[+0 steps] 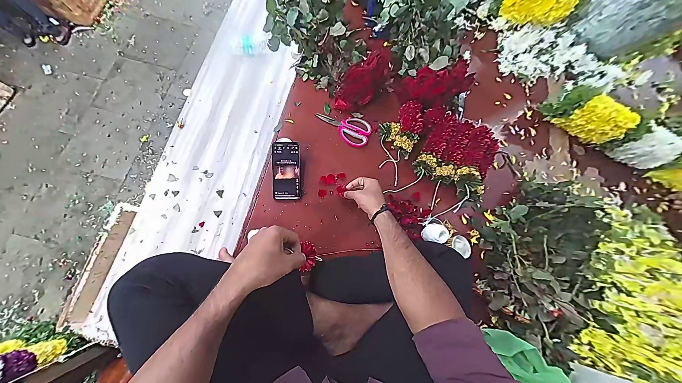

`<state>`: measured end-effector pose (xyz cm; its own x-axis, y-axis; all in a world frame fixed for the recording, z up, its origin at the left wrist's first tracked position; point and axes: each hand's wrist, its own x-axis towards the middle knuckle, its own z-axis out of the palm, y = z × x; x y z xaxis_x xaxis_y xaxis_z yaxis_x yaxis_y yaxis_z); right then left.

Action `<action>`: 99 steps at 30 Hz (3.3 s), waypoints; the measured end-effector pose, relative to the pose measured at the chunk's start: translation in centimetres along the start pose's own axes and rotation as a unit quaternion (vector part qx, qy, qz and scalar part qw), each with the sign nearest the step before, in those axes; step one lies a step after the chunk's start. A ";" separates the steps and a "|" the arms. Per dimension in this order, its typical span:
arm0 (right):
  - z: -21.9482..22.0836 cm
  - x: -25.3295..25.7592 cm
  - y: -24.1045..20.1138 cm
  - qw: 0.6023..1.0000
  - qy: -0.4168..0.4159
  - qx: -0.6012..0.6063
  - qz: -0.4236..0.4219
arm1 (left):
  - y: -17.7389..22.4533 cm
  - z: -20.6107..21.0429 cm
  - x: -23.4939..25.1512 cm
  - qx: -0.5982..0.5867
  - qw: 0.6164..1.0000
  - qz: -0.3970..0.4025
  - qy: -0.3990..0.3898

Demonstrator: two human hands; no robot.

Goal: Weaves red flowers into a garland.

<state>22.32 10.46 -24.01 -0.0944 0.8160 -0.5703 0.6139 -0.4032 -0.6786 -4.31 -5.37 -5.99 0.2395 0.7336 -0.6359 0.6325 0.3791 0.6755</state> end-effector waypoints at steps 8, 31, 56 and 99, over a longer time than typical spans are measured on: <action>1.4 -1.4 -3.5 0.975 0.047 -0.211 -0.050 | 0.3 0.0 -0.1 0.007 1.000 -0.012 -0.001; 0.0 -8.7 -5.2 0.984 0.001 0.166 -0.069 | 0.4 0.1 -0.6 0.007 1.000 0.003 0.000; -0.5 -12.8 -5.2 0.959 -0.020 0.217 -0.183 | 0.1 0.4 -0.2 0.008 1.000 -0.001 -0.005; -0.7 -18.4 -6.0 0.959 -0.211 0.186 -0.013 | -0.6 1.5 1.5 -0.077 0.995 0.057 -0.031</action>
<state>20.97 -1.85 -9.09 -0.4639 0.6189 -0.6339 0.2917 -0.5689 -0.7689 -3.24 -5.38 -7.93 0.3505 0.7424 -0.5709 0.4799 0.3811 0.7902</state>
